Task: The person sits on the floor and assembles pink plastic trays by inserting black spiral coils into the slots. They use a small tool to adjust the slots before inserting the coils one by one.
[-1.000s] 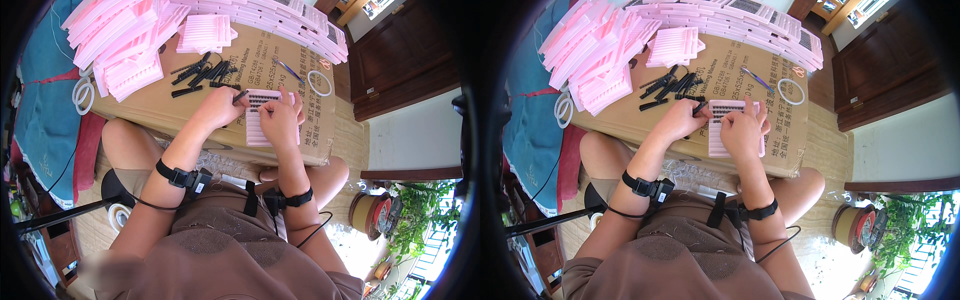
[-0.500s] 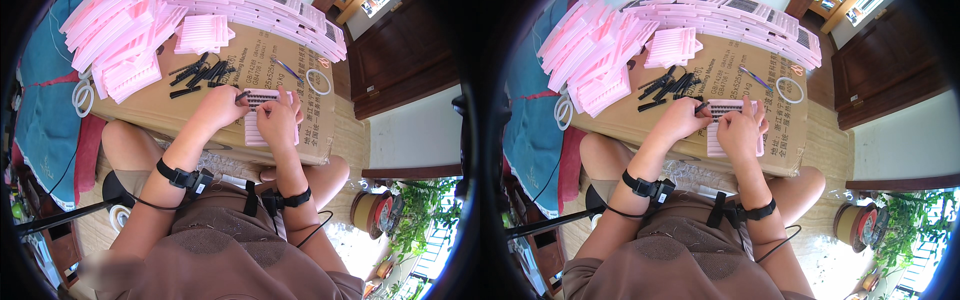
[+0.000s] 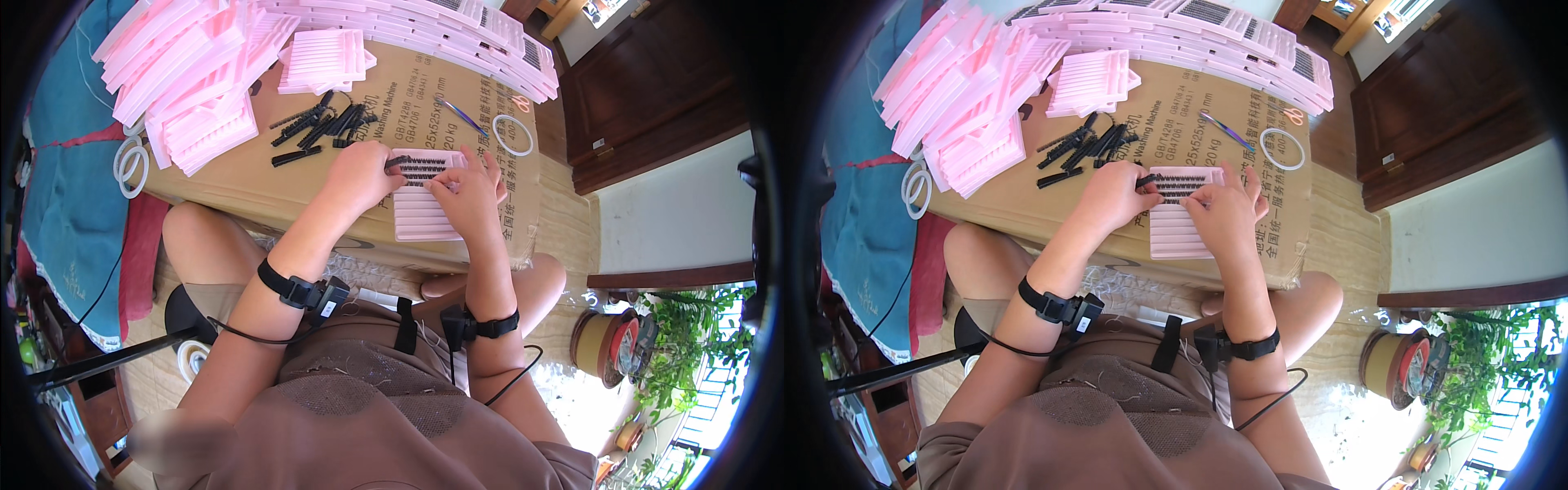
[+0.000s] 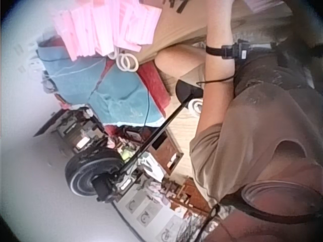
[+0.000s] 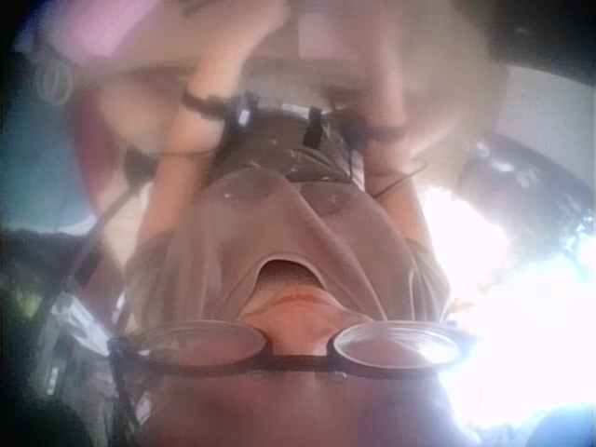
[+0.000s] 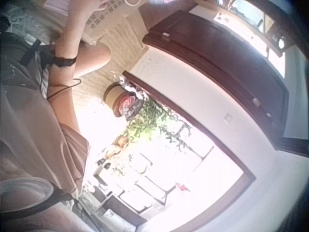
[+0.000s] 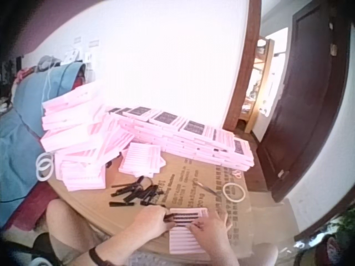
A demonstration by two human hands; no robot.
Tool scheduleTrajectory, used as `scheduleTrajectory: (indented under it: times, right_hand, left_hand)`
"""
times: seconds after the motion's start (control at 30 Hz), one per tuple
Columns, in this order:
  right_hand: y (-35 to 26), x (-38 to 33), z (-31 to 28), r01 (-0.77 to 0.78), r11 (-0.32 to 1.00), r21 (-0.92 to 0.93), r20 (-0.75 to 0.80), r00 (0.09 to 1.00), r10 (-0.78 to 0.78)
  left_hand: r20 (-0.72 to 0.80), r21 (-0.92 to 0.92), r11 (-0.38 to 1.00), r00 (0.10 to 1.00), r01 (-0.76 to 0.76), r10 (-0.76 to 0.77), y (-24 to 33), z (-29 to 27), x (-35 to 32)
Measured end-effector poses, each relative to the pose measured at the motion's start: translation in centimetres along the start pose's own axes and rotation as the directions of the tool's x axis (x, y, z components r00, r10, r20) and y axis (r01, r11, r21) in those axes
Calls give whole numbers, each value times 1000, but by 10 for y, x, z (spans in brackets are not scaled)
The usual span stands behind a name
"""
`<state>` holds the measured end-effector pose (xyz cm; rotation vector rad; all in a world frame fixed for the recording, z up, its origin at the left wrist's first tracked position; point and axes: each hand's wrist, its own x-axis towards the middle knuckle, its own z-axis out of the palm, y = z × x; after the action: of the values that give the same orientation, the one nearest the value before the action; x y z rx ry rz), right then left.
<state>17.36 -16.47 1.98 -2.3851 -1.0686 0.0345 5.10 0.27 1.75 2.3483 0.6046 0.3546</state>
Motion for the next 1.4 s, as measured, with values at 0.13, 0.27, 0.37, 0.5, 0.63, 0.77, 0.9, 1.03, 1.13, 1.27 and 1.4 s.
scheduleTrajectory:
  times: [0.13, 0.27, 0.37, 0.5, 0.63, 0.77, 0.9, 1.03, 1.13, 1.27, 1.4]
  right_hand:
    - [1, 2, 2, -9, 1000, -16, -24, 1000, 8]
    - [-3, 4, 1, -46, 998, -34, -8, 999, 46]
    - [-5, 7, 1, -66, 997, -50, 2, 998, 67]
    - [-8, 9, 3, -76, 993, -91, 2, 997, 77]
    - [-13, 10, 1, -89, 986, -140, 22, 995, 93]
    - [-8, 9, -15, -118, 990, -82, 94, 988, 125]
    - [2, 7, -21, -157, 986, -54, 78, 984, 161]
    - [7, 7, -15, -129, 990, -63, 29, 991, 131]
    - [7, 6, -12, -122, 990, -68, 1, 992, 123]
    - [2, 9, -14, -123, 984, -128, 15, 992, 125]
    - [-5, 14, -15, -134, 972, -194, 36, 989, 143]
  left_hand:
    - [11, -30, 999, 1000, 16, -15, -2, 0, 1]
    - [13, -5, 1000, 1000, 12, -12, -1, 0, 1]
    - [15, -26, 1000, 1000, 13, -13, -1, -1, 1]
    - [6, -27, 1000, 1000, 9, -9, -1, 0, 0]
    - [17, -22, 1000, 1000, 22, -21, 0, -1, 0]
    - [28, -33, 998, 999, 46, -46, 1, -3, -1]
    - [20, -40, 998, 999, 43, -42, -1, 0, 0]
    - [3, -34, 999, 1000, 30, -30, -1, 1, 0]
    - [22, -36, 998, 999, 43, -42, -1, -1, 0]
    - [29, -35, 998, 999, 45, -44, 1, -2, 0]
    - [24, -30, 998, 999, 47, -46, 1, -1, -1]
